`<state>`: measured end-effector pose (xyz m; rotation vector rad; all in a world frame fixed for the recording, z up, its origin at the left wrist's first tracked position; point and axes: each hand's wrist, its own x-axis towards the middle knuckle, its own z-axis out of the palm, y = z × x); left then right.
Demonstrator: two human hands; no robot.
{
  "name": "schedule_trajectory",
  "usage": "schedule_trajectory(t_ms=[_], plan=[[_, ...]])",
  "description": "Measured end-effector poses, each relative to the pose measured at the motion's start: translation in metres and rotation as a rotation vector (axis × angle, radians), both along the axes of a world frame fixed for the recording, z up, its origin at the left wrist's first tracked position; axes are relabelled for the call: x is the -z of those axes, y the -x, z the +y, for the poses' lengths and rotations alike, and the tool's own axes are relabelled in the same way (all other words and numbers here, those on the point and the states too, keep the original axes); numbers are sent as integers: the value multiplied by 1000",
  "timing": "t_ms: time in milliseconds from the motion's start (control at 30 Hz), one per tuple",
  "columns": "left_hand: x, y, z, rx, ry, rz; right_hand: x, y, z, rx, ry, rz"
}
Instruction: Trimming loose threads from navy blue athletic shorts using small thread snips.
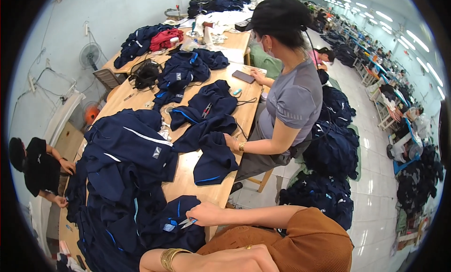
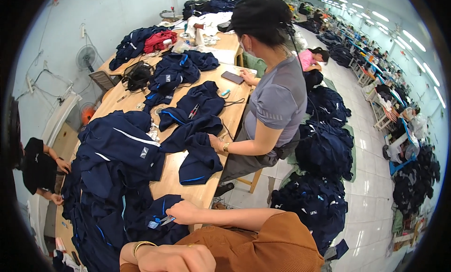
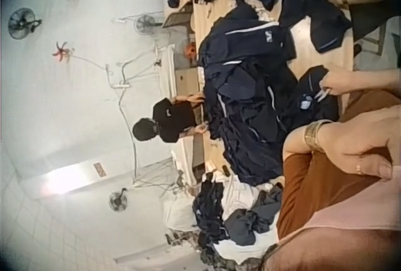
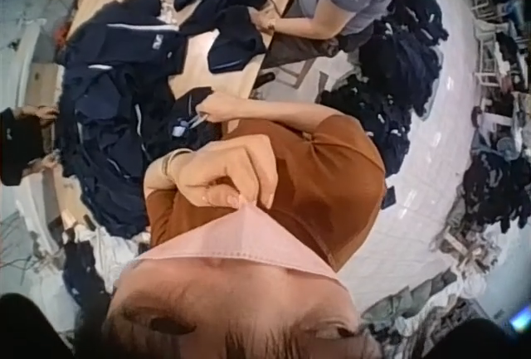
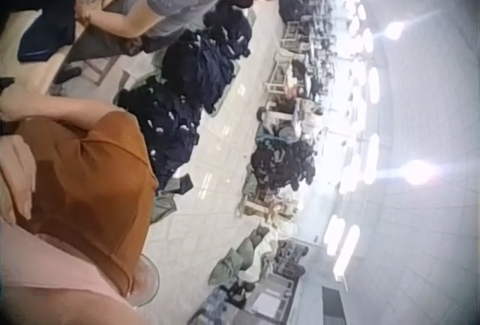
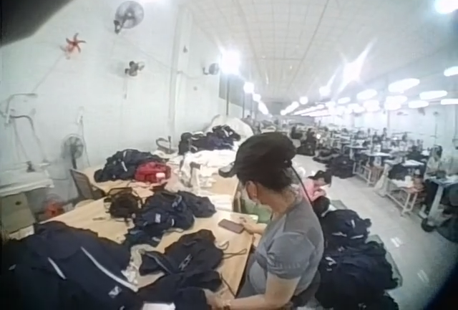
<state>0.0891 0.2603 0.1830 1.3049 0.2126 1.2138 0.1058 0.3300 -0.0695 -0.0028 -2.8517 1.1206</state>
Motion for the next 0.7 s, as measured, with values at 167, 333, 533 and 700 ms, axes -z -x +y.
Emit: schedule_trajectory(t_ms=[167,333,533,700], plan=[[27,13,-10,-12,-286,36,1,-20,-15,55,2,-73],[17,5,-20,201,-63,-95,-7,-46,-30,100,-28,-191],[53,-52,-21,131,-381,-196,-6,-76,-28,148,64,-149],[67,-98,27,9,-476,-215,-7,-103,4,110,77,-73]])
